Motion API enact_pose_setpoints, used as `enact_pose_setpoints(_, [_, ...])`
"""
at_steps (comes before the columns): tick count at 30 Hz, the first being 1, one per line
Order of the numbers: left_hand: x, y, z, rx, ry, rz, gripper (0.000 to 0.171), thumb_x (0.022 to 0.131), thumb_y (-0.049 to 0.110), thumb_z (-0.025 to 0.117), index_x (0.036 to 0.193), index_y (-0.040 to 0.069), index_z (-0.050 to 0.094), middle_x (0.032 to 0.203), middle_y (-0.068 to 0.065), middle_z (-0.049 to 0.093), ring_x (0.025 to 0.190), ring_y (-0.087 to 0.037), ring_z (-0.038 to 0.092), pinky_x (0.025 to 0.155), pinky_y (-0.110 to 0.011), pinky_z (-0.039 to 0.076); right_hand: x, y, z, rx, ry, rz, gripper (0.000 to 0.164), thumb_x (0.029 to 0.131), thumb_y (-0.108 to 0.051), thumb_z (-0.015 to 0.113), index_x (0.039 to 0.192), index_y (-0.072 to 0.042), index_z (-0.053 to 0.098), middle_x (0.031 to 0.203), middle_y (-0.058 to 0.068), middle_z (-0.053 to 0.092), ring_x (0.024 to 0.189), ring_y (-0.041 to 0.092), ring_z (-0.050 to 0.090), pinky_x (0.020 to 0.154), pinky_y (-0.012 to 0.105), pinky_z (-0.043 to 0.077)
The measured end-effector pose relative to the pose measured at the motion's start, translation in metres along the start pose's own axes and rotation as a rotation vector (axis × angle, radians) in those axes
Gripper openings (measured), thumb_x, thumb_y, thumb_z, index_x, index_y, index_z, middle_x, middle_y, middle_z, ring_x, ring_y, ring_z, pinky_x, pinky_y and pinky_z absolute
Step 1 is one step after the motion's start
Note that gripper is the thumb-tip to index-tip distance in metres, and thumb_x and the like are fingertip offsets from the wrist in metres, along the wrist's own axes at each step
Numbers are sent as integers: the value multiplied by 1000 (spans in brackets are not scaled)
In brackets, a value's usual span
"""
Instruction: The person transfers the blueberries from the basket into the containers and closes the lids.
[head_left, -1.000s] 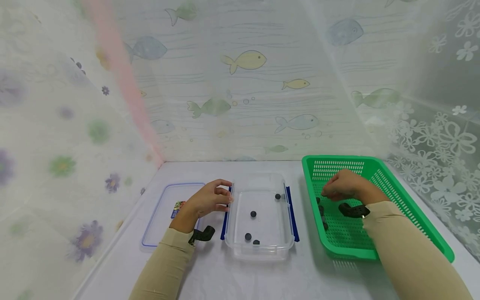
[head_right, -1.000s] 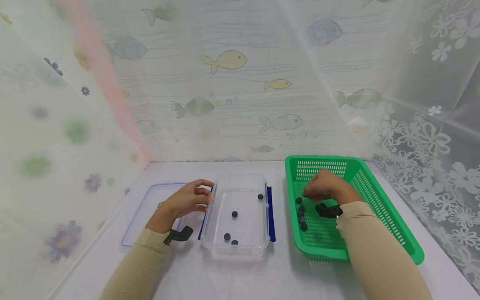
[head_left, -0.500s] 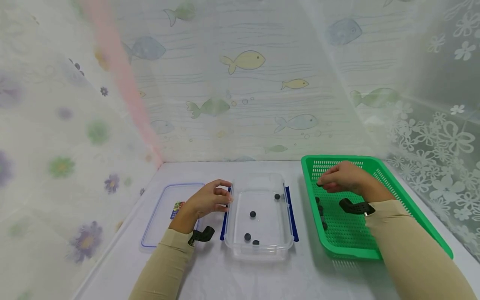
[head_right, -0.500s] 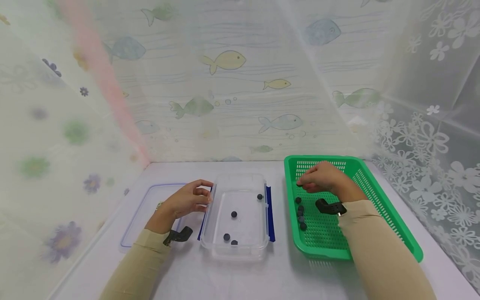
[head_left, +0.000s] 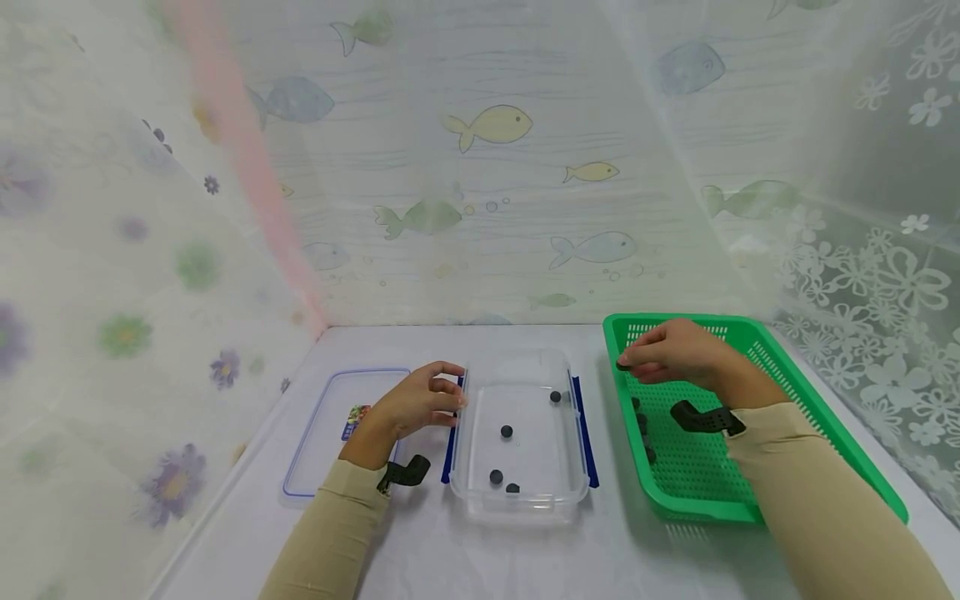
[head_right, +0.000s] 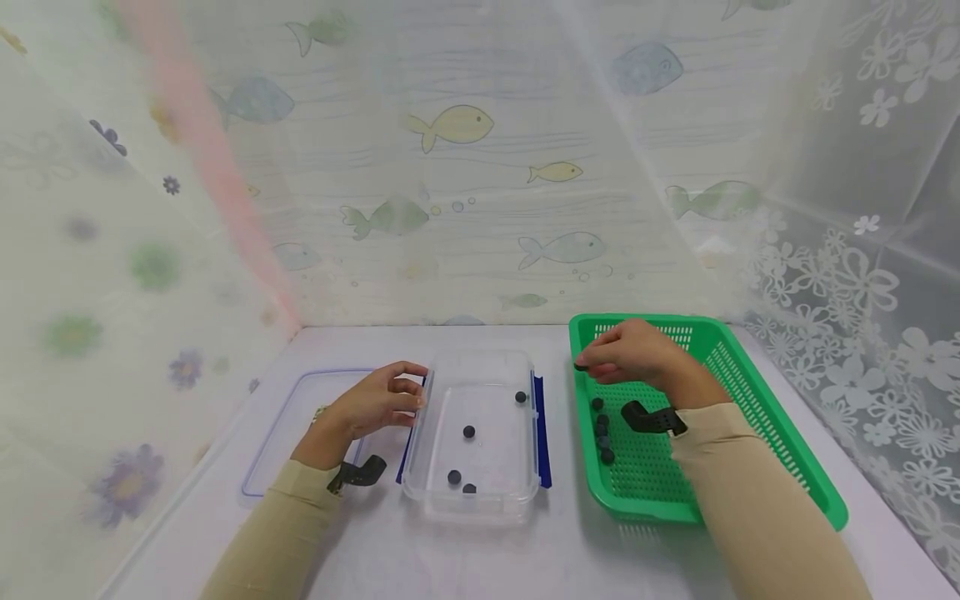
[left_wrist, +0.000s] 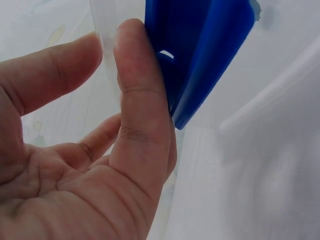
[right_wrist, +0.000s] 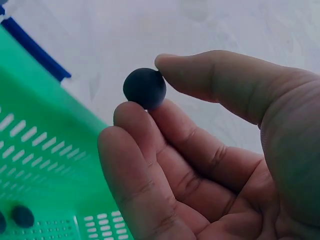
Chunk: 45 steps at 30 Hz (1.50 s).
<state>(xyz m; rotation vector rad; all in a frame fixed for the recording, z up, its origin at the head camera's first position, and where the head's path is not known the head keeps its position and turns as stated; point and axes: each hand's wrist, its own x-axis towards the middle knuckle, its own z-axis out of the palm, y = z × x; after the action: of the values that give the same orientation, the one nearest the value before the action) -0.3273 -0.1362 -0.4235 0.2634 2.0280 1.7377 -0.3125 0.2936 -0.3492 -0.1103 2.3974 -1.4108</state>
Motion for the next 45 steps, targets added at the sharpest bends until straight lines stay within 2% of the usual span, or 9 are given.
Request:
enact_pose_setpoints(9, [0, 0, -1, 5, -1, 6, 67, 95, 3, 72, 153, 4, 39, 107, -11, 61, 95, -23, 66, 82, -38, 65, 0, -21, 20, -23, -33, -44, 41, 90, -29, 81, 118, 0, 74, 108, 9, 77, 99, 23, 74, 92, 41, 62])
enact_pose_setpoints(18, [-1, 0, 2, 6, 5, -3, 67, 95, 3, 72, 153, 3, 39, 106, -11, 62, 103, -33, 65, 82, -37, 65, 5, -34, 47, -47, -94, -97, 31, 91, -25, 80, 112, -2, 77, 111, 16, 76, 95, 24, 74, 89, 41, 64])
enact_pose_setpoints(28, [0, 0, 1, 13, 7, 1, 65, 96, 3, 71, 153, 3, 39, 108, -12, 61, 104, -34, 66, 82, -37, 65, 12, -45, 76, -84, -105, -78, 27, 89, -26, 82, 105, -5, 79, 95, 9, 78, 92, 29, 74, 83, 40, 65])
enact_pose_setpoints(38, [1, 1, 1, 12, -1, 3, 66, 95, 3, 71, 153, 3, 39, 107, -11, 61, 96, -24, 66, 83, -37, 65, 16, -44, 82, -65, -104, -73, 27, 89, -27, 82, 105, -5, 78, 96, 9, 78, 88, 25, 73, 81, 38, 65])
enact_pose_setpoints(45, [1, 0, 0, 7, -1, -10, 68, 95, 3, 72, 154, 3, 38, 108, -11, 61, 98, -25, 66, 84, -37, 64, 14, -46, 82, -42, -123, -79, 32, 90, -28, 81, 108, -1, 77, 101, 10, 79, 89, 24, 74, 84, 39, 65])
